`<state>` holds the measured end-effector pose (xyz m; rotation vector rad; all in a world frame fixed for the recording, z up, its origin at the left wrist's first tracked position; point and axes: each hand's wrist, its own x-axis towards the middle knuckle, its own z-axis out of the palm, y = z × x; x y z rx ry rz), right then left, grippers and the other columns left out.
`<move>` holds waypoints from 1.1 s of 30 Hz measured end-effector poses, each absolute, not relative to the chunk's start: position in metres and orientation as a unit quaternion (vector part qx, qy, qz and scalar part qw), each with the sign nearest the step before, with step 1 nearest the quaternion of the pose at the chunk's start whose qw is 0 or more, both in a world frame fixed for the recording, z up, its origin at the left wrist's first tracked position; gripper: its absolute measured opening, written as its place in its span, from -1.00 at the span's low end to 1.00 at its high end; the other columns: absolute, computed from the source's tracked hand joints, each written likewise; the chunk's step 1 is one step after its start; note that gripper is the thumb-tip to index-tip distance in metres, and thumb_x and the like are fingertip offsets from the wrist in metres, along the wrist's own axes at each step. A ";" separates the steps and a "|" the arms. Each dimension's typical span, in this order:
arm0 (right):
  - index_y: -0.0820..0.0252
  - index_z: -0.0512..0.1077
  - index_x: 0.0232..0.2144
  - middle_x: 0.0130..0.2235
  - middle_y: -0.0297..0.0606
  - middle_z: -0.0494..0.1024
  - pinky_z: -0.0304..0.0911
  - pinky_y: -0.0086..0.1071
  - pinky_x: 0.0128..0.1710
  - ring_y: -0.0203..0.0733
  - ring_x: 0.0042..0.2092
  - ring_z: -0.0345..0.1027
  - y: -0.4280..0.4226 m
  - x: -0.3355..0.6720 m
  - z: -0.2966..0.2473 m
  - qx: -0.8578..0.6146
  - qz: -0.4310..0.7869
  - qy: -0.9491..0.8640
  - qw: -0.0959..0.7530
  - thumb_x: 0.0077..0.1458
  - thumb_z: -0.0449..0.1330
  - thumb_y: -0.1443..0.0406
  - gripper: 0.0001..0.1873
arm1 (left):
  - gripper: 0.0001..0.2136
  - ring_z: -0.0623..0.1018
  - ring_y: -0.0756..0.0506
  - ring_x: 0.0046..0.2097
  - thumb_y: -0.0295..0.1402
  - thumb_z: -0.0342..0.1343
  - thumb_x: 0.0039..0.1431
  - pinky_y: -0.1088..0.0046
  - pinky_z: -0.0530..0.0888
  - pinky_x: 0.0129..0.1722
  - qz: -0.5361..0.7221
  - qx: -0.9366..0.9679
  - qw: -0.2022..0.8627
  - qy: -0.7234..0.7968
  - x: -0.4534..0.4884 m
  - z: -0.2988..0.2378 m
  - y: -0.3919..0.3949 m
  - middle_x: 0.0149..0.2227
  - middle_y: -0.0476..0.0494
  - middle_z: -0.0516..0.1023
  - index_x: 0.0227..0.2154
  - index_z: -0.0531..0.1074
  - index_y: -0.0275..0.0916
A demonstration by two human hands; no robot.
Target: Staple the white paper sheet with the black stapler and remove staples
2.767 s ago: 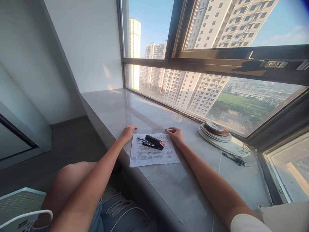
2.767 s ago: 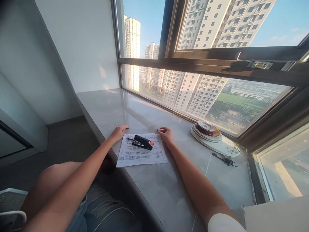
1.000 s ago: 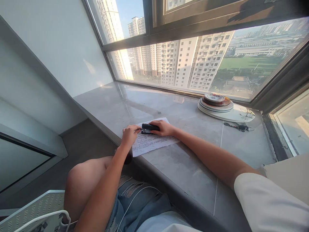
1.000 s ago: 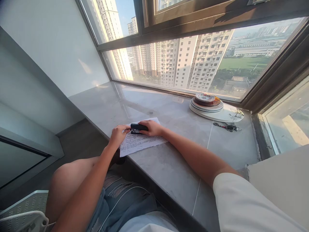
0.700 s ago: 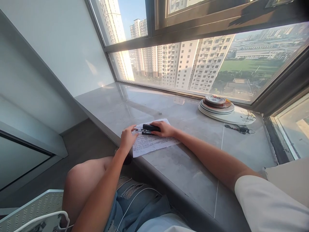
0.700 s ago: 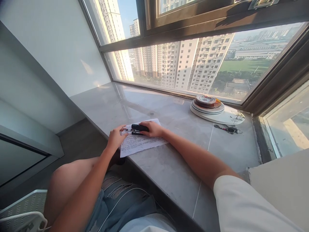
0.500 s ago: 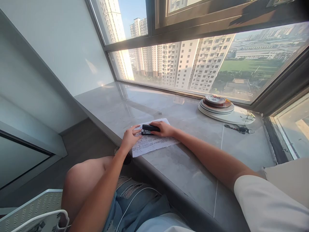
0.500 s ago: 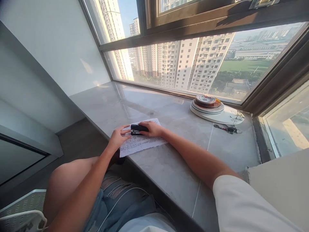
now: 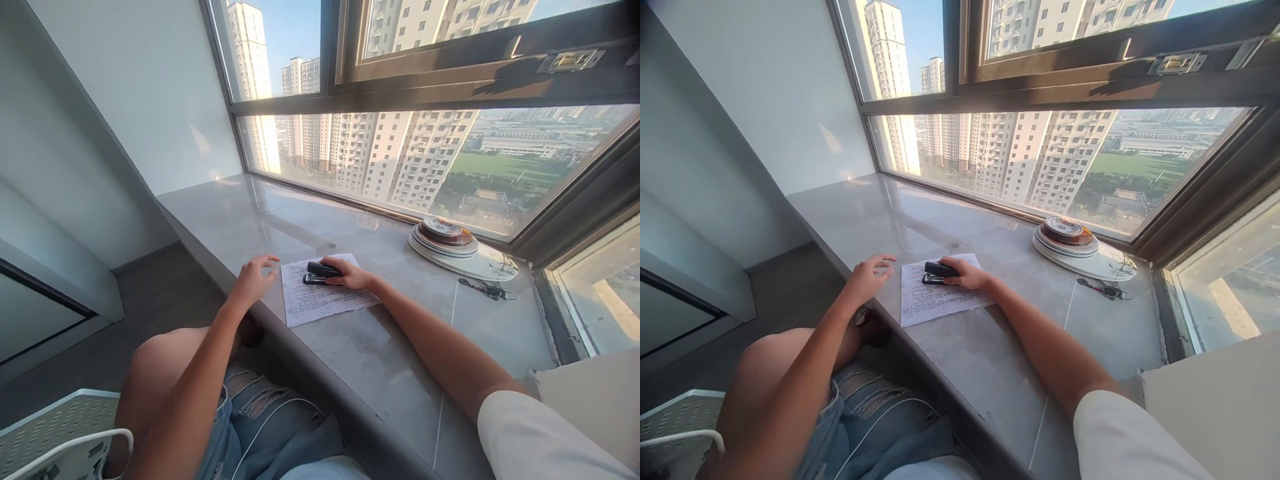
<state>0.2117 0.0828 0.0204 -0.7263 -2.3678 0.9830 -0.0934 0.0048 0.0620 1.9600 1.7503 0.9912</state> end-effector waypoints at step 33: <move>-0.07 0.03 0.44 0.49 -0.35 -0.02 -0.22 0.34 0.38 -0.10 0.51 -0.31 0.120 0.043 -0.012 -0.446 0.088 -0.887 0.079 0.46 -0.17 0.16 -0.44 | -0.82 0.62 -0.18 -0.17 -0.40 0.16 0.04 0.40 0.44 -0.24 0.322 0.511 0.148 0.783 -0.171 0.065 0.005 -0.21 -0.13 0.69 -0.28 0.60 -0.18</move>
